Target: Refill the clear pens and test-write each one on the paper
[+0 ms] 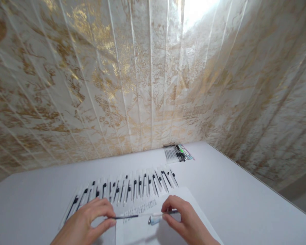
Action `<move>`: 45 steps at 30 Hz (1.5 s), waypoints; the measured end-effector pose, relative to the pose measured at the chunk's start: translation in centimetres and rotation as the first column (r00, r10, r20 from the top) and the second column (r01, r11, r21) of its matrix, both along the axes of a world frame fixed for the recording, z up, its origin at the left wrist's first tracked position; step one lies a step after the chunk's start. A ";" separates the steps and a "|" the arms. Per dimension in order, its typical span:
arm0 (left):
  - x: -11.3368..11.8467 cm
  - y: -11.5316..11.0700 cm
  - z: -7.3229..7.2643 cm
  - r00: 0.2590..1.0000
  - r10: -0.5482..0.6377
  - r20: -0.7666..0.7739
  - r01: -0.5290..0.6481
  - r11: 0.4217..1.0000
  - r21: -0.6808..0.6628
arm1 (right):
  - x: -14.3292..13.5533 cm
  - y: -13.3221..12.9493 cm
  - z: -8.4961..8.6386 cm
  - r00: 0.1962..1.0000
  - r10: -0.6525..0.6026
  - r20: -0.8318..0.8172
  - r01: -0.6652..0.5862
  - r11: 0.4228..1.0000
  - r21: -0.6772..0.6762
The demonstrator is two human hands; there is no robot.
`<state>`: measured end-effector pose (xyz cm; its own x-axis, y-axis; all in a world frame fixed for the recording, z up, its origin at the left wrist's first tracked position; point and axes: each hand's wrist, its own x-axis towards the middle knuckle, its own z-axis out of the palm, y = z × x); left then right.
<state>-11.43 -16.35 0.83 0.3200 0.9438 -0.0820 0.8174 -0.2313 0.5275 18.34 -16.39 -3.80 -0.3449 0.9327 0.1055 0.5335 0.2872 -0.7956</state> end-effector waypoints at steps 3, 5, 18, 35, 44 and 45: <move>-0.3 0.1 0.0 1.000 -0.014 -0.004 0.014 1.000 -0.021 | 0.0 0.1 0.1 1.000 -0.007 -0.013 0.007 1.000 -0.008; -0.3 0.1 0.0 1.000 -0.012 0.007 0.012 1.000 -0.017 | 0.1 0.1 0.0 0.999 -0.010 -0.034 0.010 1.000 -0.010; -0.8 0.0 -0.1 0.996 0.016 0.085 -0.020 0.998 0.054 | 0.3 0.2 -0.3 0.994 -0.038 -0.104 0.038 0.999 -0.002; -0.7 0.1 0.0 0.996 -0.004 0.087 0.001 1.000 0.031 | 0.2 0.4 0.1 0.978 -0.023 -0.210 0.012 0.999 -0.052; 2.8 -0.7 -1.0 0.998 -0.048 0.043 0.044 0.995 0.089 | -0.7 -0.3 0.3 0.988 0.059 -0.143 -0.074 0.992 -0.099; 3.7 -0.9 -1.3 0.994 -0.073 0.083 0.068 0.996 0.064 | -0.8 -0.4 0.2 0.983 0.058 -0.172 -0.078 0.990 -0.115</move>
